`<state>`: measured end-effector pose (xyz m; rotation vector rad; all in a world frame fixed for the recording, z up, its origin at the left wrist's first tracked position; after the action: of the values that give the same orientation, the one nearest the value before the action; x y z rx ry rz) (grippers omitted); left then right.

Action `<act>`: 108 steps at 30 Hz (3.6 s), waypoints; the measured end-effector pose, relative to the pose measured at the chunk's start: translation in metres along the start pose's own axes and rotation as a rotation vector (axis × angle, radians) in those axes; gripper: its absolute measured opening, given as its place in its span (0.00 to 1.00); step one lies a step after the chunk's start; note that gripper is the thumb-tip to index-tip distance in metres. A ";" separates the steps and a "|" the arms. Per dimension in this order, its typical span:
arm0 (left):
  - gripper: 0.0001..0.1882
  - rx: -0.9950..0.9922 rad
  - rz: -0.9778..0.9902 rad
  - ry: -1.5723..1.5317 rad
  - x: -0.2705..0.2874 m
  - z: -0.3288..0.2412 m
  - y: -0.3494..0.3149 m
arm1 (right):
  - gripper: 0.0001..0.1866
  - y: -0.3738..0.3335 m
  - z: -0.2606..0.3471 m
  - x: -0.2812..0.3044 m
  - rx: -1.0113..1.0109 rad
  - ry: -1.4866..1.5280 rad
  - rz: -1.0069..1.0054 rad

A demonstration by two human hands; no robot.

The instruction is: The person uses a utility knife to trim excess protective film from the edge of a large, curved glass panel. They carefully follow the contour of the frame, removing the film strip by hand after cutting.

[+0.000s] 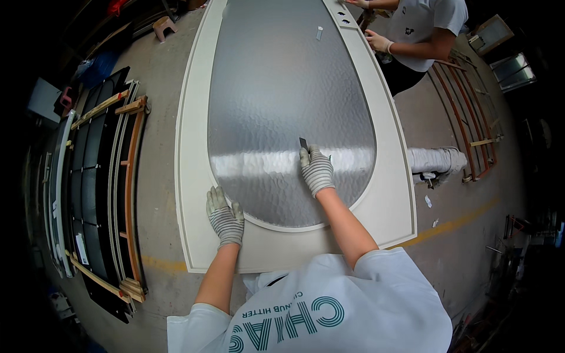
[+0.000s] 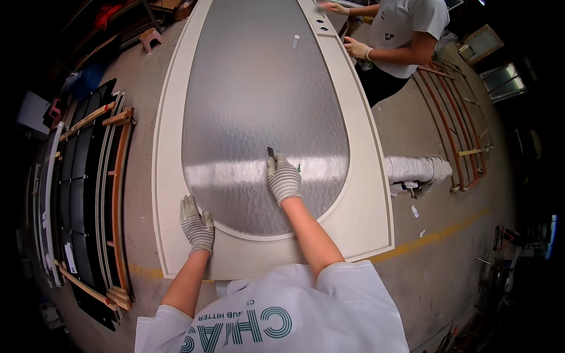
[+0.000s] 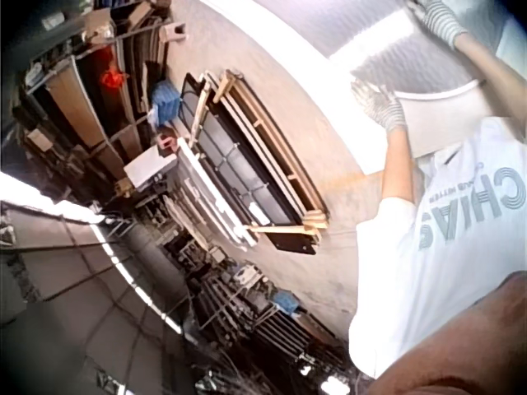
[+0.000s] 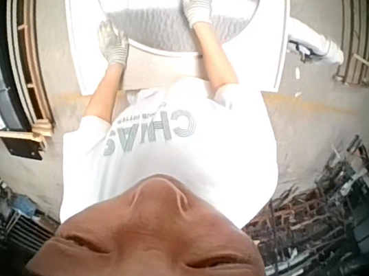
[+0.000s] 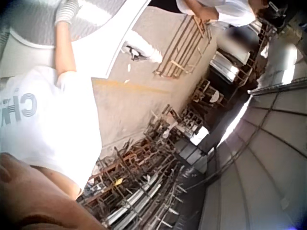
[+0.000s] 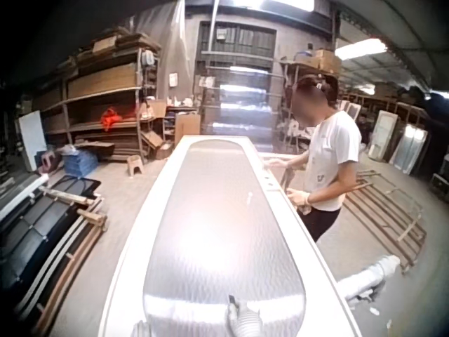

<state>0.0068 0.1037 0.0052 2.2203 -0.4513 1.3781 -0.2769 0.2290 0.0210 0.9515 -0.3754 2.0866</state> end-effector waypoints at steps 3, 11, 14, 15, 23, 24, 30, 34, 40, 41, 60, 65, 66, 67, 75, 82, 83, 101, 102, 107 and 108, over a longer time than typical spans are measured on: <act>0.35 0.003 -0.011 -0.002 -0.001 0.004 -0.003 | 0.13 -0.044 0.053 -0.028 0.276 0.082 0.289; 0.30 0.008 -0.018 -0.026 0.000 0.009 0.000 | 0.11 -0.081 0.073 -0.054 0.399 0.166 0.267; 0.31 0.010 -0.009 -0.004 0.001 0.008 0.000 | 0.11 -0.081 0.072 -0.055 0.390 0.156 0.286; 0.31 0.007 -0.011 0.012 0.003 0.006 0.000 | 0.11 -0.081 0.070 -0.057 0.416 0.145 0.277; 0.26 0.062 0.001 -0.017 -0.005 0.001 -0.001 | 0.15 -0.091 0.068 -0.060 0.569 0.004 0.408; 0.26 0.061 -0.001 -0.034 -0.006 0.002 0.000 | 0.16 -0.093 0.068 -0.059 0.590 -0.024 0.456; 0.30 0.096 0.059 0.014 -0.006 0.011 -0.003 | 0.20 -0.117 0.090 -0.072 0.674 -0.150 0.778; 0.29 0.070 0.027 0.018 -0.004 0.010 -0.002 | 0.22 -0.107 0.101 -0.090 0.700 -0.134 0.647; 0.28 0.046 0.013 0.040 -0.005 0.007 -0.001 | 0.19 -0.088 0.117 -0.108 0.645 -0.041 0.614; 0.29 0.040 0.006 0.039 -0.005 0.007 0.000 | 0.19 -0.085 0.119 -0.107 0.675 -0.050 0.641; 0.30 0.028 -0.079 -0.090 0.001 0.011 0.002 | 0.14 -0.057 0.111 -0.115 0.907 -0.066 0.873; 0.24 0.052 -0.072 -0.098 0.001 0.013 0.001 | 0.13 -0.048 0.121 -0.102 0.900 -0.052 0.745; 0.23 0.055 -0.067 -0.109 -0.001 0.011 0.004 | 0.13 -0.047 0.122 -0.106 0.873 -0.049 0.740; 0.23 0.052 -0.066 -0.100 -0.001 0.010 0.004 | 0.13 -0.047 0.124 -0.112 0.845 -0.045 0.735; 0.23 0.067 -0.065 -0.079 -0.004 0.016 0.001 | 0.14 -0.051 0.118 -0.121 0.810 -0.042 0.796; 0.29 0.038 -0.083 -0.086 -0.002 0.011 0.004 | 0.13 -0.049 0.120 -0.131 0.743 -0.080 0.815; 0.29 0.030 -0.084 -0.095 -0.002 0.010 0.004 | 0.13 -0.047 0.117 -0.132 0.704 -0.045 0.790; 0.27 0.077 -0.050 -0.092 0.002 0.008 0.004 | 0.14 -0.062 0.114 -0.112 0.755 -0.029 0.841; 0.27 0.075 -0.057 -0.090 0.000 0.010 0.004 | 0.15 -0.062 0.117 -0.111 0.766 -0.023 0.818; 0.27 0.086 -0.048 -0.104 0.002 0.010 0.004 | 0.16 -0.064 0.123 -0.108 0.779 -0.129 0.793; 0.27 0.087 -0.046 -0.102 0.002 0.010 0.004 | 0.16 -0.064 0.123 -0.108 0.772 -0.142 0.785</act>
<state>0.0129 0.0945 0.0047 2.3645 -0.3787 1.2880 -0.1226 0.1444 0.0204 1.5813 0.0317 2.9824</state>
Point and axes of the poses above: each hand's wrist, its own y-axis towards the middle knuckle, its own x-axis out of the back of the hand, z = x × y, the point moved 7 cm from there along y, towards the middle knuckle, and after that the axes turned 7 degrees about x, right-handed, at the moved point
